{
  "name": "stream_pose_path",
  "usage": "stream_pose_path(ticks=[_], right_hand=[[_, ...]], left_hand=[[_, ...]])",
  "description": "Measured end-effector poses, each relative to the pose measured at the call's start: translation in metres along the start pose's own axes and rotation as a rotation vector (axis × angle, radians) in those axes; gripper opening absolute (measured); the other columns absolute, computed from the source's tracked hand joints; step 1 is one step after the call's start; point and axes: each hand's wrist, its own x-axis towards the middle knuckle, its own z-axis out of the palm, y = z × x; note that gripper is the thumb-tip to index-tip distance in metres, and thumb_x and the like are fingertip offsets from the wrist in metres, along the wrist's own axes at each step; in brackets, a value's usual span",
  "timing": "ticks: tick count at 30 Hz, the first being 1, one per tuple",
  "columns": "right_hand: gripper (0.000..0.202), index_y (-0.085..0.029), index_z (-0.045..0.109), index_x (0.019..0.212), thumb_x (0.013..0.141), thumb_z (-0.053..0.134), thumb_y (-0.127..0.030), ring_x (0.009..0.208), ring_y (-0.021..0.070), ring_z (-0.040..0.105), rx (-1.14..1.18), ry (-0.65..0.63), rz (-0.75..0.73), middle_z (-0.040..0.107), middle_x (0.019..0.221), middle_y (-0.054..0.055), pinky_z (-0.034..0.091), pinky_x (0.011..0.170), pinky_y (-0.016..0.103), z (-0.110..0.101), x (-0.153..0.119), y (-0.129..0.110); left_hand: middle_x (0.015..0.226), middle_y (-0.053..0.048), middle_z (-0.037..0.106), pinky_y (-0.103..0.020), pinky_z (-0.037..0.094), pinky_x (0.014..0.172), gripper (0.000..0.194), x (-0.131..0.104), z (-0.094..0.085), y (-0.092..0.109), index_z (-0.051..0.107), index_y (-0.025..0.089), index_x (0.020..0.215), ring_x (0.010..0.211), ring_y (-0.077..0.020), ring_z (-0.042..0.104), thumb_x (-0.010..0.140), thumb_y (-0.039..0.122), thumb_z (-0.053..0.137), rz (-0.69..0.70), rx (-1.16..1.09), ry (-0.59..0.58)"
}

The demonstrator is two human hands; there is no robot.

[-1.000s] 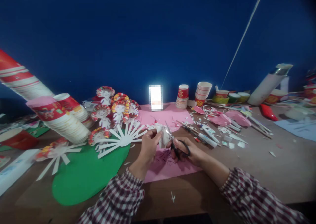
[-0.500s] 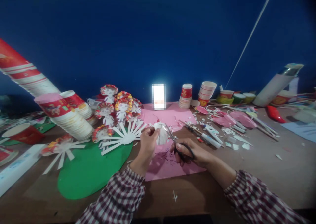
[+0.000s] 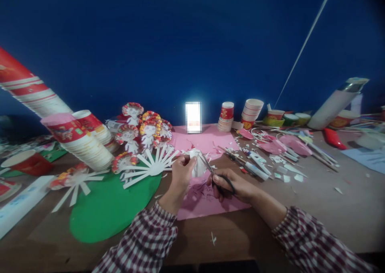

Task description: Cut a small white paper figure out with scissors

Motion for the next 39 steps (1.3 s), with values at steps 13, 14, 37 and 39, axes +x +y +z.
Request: stream_pose_path(ticks=[13, 14, 37, 39], right_hand=[[0.05, -0.013, 0.056, 0.083, 0.08, 0.057, -0.062, 0.044, 0.0088, 0.057, -0.019, -0.006, 0.007, 0.063, 0.059, 0.001, 0.031, 0.037, 0.015, -0.002, 0.001, 0.002], [0.05, -0.013, 0.056, 0.083, 0.08, 0.057, -0.062, 0.043, 0.0087, 0.057, -0.017, -0.01, 0.007, 0.063, 0.059, 0.001, 0.031, 0.037, 0.015, -0.003, 0.001, 0.002], [0.042, -0.016, 0.055, 0.075, 0.077, 0.064, -0.056, 0.047, 0.0116, 0.056, -0.114, 0.109, -0.025, 0.058, 0.055, -0.001, 0.045, 0.043, 0.02, -0.003, 0.008, 0.009], [0.04, -0.016, 0.057, 0.077, 0.077, 0.065, -0.054, 0.047, 0.0118, 0.056, -0.173, 0.13, -0.032, 0.058, 0.055, -0.001, 0.044, 0.044, 0.02, -0.003, 0.006, 0.007]], left_hand=[[0.058, 0.003, 0.054, -0.022, 0.036, 0.053, 0.02, 0.0, -0.002, -0.002, 0.06, 0.015, 0.065, 0.055, -0.0101, 0.046, 0.07, 0.034, 0.067, 0.122, 0.141, 0.012], [0.058, 0.003, 0.055, -0.022, 0.036, 0.054, 0.02, 0.0, -0.002, -0.002, 0.06, 0.015, 0.066, 0.055, -0.0102, 0.046, 0.071, 0.033, 0.066, 0.128, 0.147, 0.014], [0.058, 0.002, 0.058, -0.023, 0.039, 0.052, 0.023, 0.001, 0.001, -0.014, 0.062, 0.015, 0.069, 0.054, -0.0113, 0.051, 0.068, 0.037, 0.07, -0.02, 0.0, -0.114], [0.059, 0.001, 0.06, -0.023, 0.041, 0.053, 0.023, 0.001, 0.001, -0.012, 0.064, 0.014, 0.069, 0.054, -0.0116, 0.052, 0.065, 0.036, 0.071, -0.045, -0.039, -0.124]])
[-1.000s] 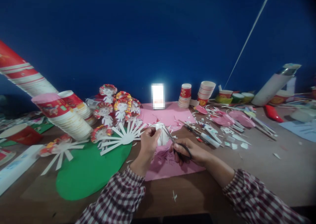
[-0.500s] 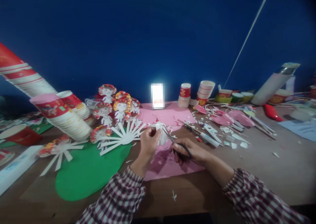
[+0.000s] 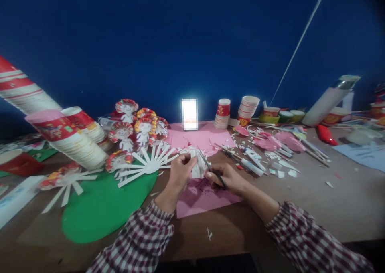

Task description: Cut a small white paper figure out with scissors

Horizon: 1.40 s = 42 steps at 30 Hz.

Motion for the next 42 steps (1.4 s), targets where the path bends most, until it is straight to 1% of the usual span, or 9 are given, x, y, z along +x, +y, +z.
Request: stream_pose_path(ticks=[4, 8, 12, 16, 20, 29, 33, 37, 42], right_hand=[[0.035, -0.015, 0.061, 0.074, 0.077, 0.067, -0.05, 0.048, 0.0109, 0.051, -0.245, 0.07, -0.097, 0.056, 0.055, -0.001, 0.036, 0.044, 0.019, -0.003, -0.001, -0.001], [0.033, -0.015, 0.061, 0.074, 0.079, 0.065, -0.047, 0.051, 0.0102, 0.047, -0.379, 0.12, -0.185, 0.055, 0.058, -0.001, 0.033, 0.047, 0.02, -0.008, -0.001, -0.002], [0.034, -0.014, 0.059, 0.079, 0.084, 0.06, -0.048, 0.052, 0.0109, 0.048, -0.314, 0.081, -0.185, 0.055, 0.062, -0.001, 0.035, 0.049, 0.021, -0.011, 0.0, -0.004], [0.034, -0.015, 0.059, 0.083, 0.084, 0.059, -0.049, 0.055, 0.0118, 0.051, -0.257, 0.066, -0.187, 0.056, 0.064, 0.0, 0.038, 0.05, 0.021, -0.01, 0.0, -0.003], [0.035, -0.016, 0.057, 0.091, 0.084, 0.058, -0.051, 0.053, 0.0127, 0.055, -0.178, 0.111, -0.128, 0.059, 0.066, 0.001, 0.042, 0.049, 0.022, -0.009, 0.001, -0.001], [0.035, -0.016, 0.061, 0.088, 0.077, 0.065, -0.05, 0.044, 0.0105, 0.049, -0.065, 0.196, -0.07, 0.055, 0.055, -0.003, 0.039, 0.042, 0.023, -0.008, 0.005, -0.001], [0.035, -0.016, 0.061, 0.092, 0.074, 0.07, -0.045, 0.046, 0.0092, 0.046, 0.051, 0.312, -0.128, 0.053, 0.058, -0.003, 0.037, 0.041, 0.022, -0.01, 0.011, 0.005], [0.036, -0.018, 0.06, 0.094, 0.068, 0.076, -0.037, 0.061, 0.012, 0.055, 0.096, 0.485, -0.244, 0.06, 0.07, -0.001, 0.046, 0.057, 0.025, -0.012, 0.015, 0.009], [0.036, -0.019, 0.061, 0.102, 0.071, 0.075, -0.032, 0.072, 0.0164, 0.06, -0.05, 0.467, -0.353, 0.065, 0.081, 0.004, 0.048, 0.067, 0.029, -0.011, 0.014, 0.013]], left_hand=[[0.058, 0.001, 0.062, -0.023, 0.041, 0.05, 0.024, -0.001, 0.0, 0.008, 0.065, 0.014, 0.068, 0.05, -0.0112, 0.052, 0.061, 0.035, 0.074, -0.092, -0.056, 0.002], [0.059, -0.001, 0.064, -0.025, 0.044, 0.051, 0.027, -0.003, -0.001, 0.015, 0.067, 0.013, 0.068, 0.051, -0.013, 0.055, 0.055, 0.033, 0.078, -0.195, -0.097, -0.081], [0.059, -0.002, 0.064, -0.025, 0.044, 0.051, 0.025, -0.003, -0.002, 0.015, 0.065, 0.013, 0.065, 0.051, -0.0135, 0.057, 0.054, 0.031, 0.079, -0.257, -0.132, -0.142], [0.058, -0.001, 0.063, -0.024, 0.044, 0.05, 0.022, -0.001, 0.0, 0.013, 0.066, 0.013, 0.067, 0.05, -0.0127, 0.056, 0.056, 0.03, 0.077, -0.215, -0.111, -0.084], [0.056, 0.0, 0.062, -0.024, 0.043, 0.048, 0.023, -0.001, 0.0, 0.015, 0.065, 0.013, 0.065, 0.048, -0.0124, 0.054, 0.056, 0.032, 0.076, -0.175, -0.097, -0.02], [0.055, 0.001, 0.061, -0.023, 0.04, 0.045, 0.02, -0.003, -0.003, 0.017, 0.064, 0.015, 0.065, 0.047, -0.0119, 0.052, 0.06, 0.032, 0.073, -0.139, -0.032, -0.04], [0.056, 0.001, 0.06, -0.023, 0.041, 0.048, 0.022, -0.005, -0.001, 0.019, 0.063, 0.015, 0.062, 0.05, -0.0116, 0.052, 0.059, 0.033, 0.075, -0.134, -0.033, -0.093], [0.056, -0.001, 0.061, -0.024, 0.042, 0.05, 0.023, -0.008, 0.004, 0.02, 0.063, 0.014, 0.061, 0.05, -0.0122, 0.054, 0.056, 0.032, 0.077, -0.192, -0.02, -0.174], [0.056, -0.002, 0.063, -0.024, 0.043, 0.047, 0.026, -0.013, 0.011, 0.016, 0.065, 0.013, 0.063, 0.048, -0.013, 0.055, 0.052, 0.032, 0.079, -0.237, -0.055, -0.189]])
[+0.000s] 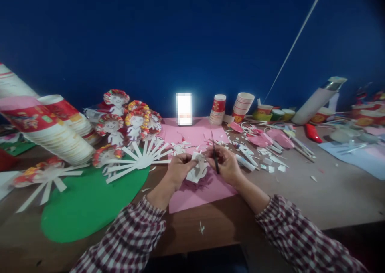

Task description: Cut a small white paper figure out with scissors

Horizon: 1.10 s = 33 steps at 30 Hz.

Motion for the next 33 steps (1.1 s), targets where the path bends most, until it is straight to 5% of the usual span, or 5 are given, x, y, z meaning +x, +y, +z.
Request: stream_pose_path(ticks=[10, 20, 33], right_hand=[[0.027, -0.018, 0.061, 0.1, 0.075, 0.069, -0.025, 0.07, 0.0149, 0.058, -0.102, -0.042, -0.033, 0.063, 0.079, 0.003, 0.047, 0.067, 0.027, -0.0023, -0.0008, 0.0023], [0.033, -0.019, 0.055, 0.098, 0.071, 0.073, -0.029, 0.072, 0.0144, 0.058, -0.01, 0.055, 0.025, 0.061, 0.081, 0.002, 0.049, 0.071, 0.029, -0.0034, 0.0013, -0.0028], [0.025, -0.018, 0.057, 0.094, 0.073, 0.068, -0.022, 0.068, 0.0129, 0.058, 0.119, -0.105, 0.026, 0.061, 0.076, 0.001, 0.047, 0.065, 0.026, -0.0007, 0.0021, 0.0007]], left_hand=[[0.057, -0.003, 0.064, -0.026, 0.043, 0.048, 0.022, -0.0009, 0.0027, -0.0055, 0.063, 0.014, 0.063, 0.05, -0.0145, 0.057, 0.055, 0.03, 0.076, -0.011, 0.083, -0.022], [0.057, -0.002, 0.063, -0.025, 0.042, 0.049, 0.02, -0.0016, 0.0034, 0.0, 0.066, 0.014, 0.062, 0.05, -0.0128, 0.054, 0.052, 0.027, 0.076, -0.01, 0.065, 0.011], [0.063, -0.005, 0.068, -0.028, 0.046, 0.053, 0.027, -0.0015, 0.0008, 0.0001, 0.067, 0.013, 0.068, 0.054, -0.0164, 0.06, 0.054, 0.032, 0.079, -0.04, 0.039, -0.025]])
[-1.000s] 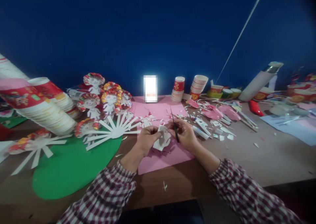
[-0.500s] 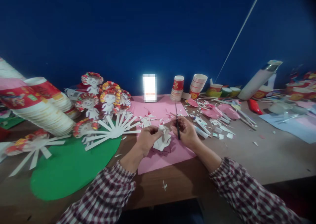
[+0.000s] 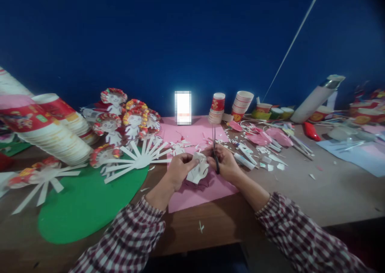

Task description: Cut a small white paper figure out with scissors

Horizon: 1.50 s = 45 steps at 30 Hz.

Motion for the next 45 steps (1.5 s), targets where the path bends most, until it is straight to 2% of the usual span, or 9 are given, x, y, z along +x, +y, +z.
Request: stream_pose_path(ticks=[6, 12, 19, 26, 31, 33, 37, 41, 45], right_hand=[[0.026, -0.018, 0.056, 0.097, 0.072, 0.065, -0.02, 0.059, 0.0099, 0.051, -0.024, 0.017, 0.002, 0.056, 0.07, -0.002, 0.044, 0.058, 0.023, -0.002, 0.0, -0.001], [0.029, -0.017, 0.056, 0.102, 0.073, 0.061, -0.018, 0.063, 0.0116, 0.054, -0.107, 0.036, -0.022, 0.058, 0.073, -0.001, 0.046, 0.06, 0.024, -0.002, -0.002, 0.001], [0.031, -0.016, 0.057, 0.1, 0.069, 0.059, -0.02, 0.065, 0.0144, 0.059, -0.274, 0.278, -0.015, 0.062, 0.075, 0.001, 0.047, 0.064, 0.026, -0.015, 0.003, 0.004], [0.023, -0.014, 0.063, 0.093, 0.072, 0.055, -0.019, 0.062, 0.0148, 0.056, -0.565, 0.244, -0.056, 0.064, 0.073, 0.002, 0.045, 0.062, 0.025, -0.007, 0.0, -0.007], [0.027, -0.014, 0.065, 0.099, 0.077, 0.059, -0.03, 0.063, 0.0164, 0.057, -0.556, 0.153, 0.018, 0.066, 0.071, 0.002, 0.045, 0.06, 0.026, -0.006, -0.002, -0.012], [0.029, -0.015, 0.064, 0.101, 0.077, 0.061, -0.03, 0.067, 0.017, 0.059, -0.554, 0.154, 0.016, 0.067, 0.077, 0.003, 0.045, 0.063, 0.026, -0.007, -0.002, -0.011], [0.028, -0.014, 0.064, 0.101, 0.077, 0.061, -0.029, 0.063, 0.0167, 0.06, -0.452, 0.06, 0.063, 0.067, 0.07, 0.002, 0.046, 0.059, 0.026, -0.01, -0.001, -0.006], [0.03, -0.015, 0.063, 0.102, 0.075, 0.064, -0.027, 0.07, 0.0182, 0.062, -0.435, 0.106, 0.022, 0.068, 0.078, 0.004, 0.049, 0.065, 0.028, -0.009, -0.002, -0.005], [0.031, -0.014, 0.059, 0.102, 0.076, 0.064, -0.03, 0.064, 0.0192, 0.063, -0.3, 0.067, 0.116, 0.067, 0.07, 0.004, 0.05, 0.058, 0.028, -0.006, -0.004, -0.008]], left_hand=[[0.065, -0.006, 0.069, -0.028, 0.047, 0.053, 0.029, -0.001, 0.0, 0.002, 0.068, 0.012, 0.071, 0.055, -0.0177, 0.062, 0.052, 0.03, 0.081, -0.042, -0.023, -0.019], [0.06, -0.005, 0.067, -0.027, 0.047, 0.052, 0.029, -0.001, 0.002, 0.002, 0.066, 0.012, 0.065, 0.053, -0.0159, 0.06, 0.047, 0.028, 0.083, -0.045, -0.052, 0.001], [0.063, -0.005, 0.067, -0.027, 0.047, 0.052, 0.03, -0.002, -0.004, 0.007, 0.066, 0.012, 0.07, 0.054, -0.0159, 0.06, 0.054, 0.033, 0.08, -0.026, -0.044, -0.029], [0.058, -0.001, 0.064, -0.024, 0.044, 0.051, 0.026, -0.001, -0.007, 0.009, 0.064, 0.014, 0.065, 0.051, -0.0126, 0.056, 0.056, 0.033, 0.079, 0.035, -0.089, -0.012], [0.059, 0.0, 0.063, -0.023, 0.044, 0.053, 0.025, 0.0, -0.008, 0.011, 0.066, 0.014, 0.066, 0.053, -0.012, 0.056, 0.056, 0.031, 0.079, 0.074, -0.127, 0.016], [0.061, -0.001, 0.064, -0.024, 0.044, 0.055, 0.025, 0.001, -0.01, 0.01, 0.066, 0.014, 0.068, 0.055, -0.0127, 0.057, 0.057, 0.033, 0.079, 0.074, -0.132, 0.023], [0.063, -0.001, 0.064, -0.026, 0.046, 0.058, 0.025, 0.005, -0.013, 0.006, 0.065, 0.015, 0.069, 0.057, -0.0137, 0.058, 0.06, 0.034, 0.077, 0.1, -0.142, 0.029], [0.062, -0.001, 0.063, -0.025, 0.044, 0.057, 0.026, 0.006, -0.015, 0.007, 0.066, 0.014, 0.071, 0.057, -0.0137, 0.057, 0.059, 0.034, 0.076, 0.139, -0.135, 0.087], [0.059, 0.0, 0.061, -0.024, 0.042, 0.052, 0.025, 0.006, -0.015, 0.008, 0.064, 0.015, 0.068, 0.052, -0.0125, 0.054, 0.06, 0.035, 0.075, 0.155, -0.138, 0.128]])
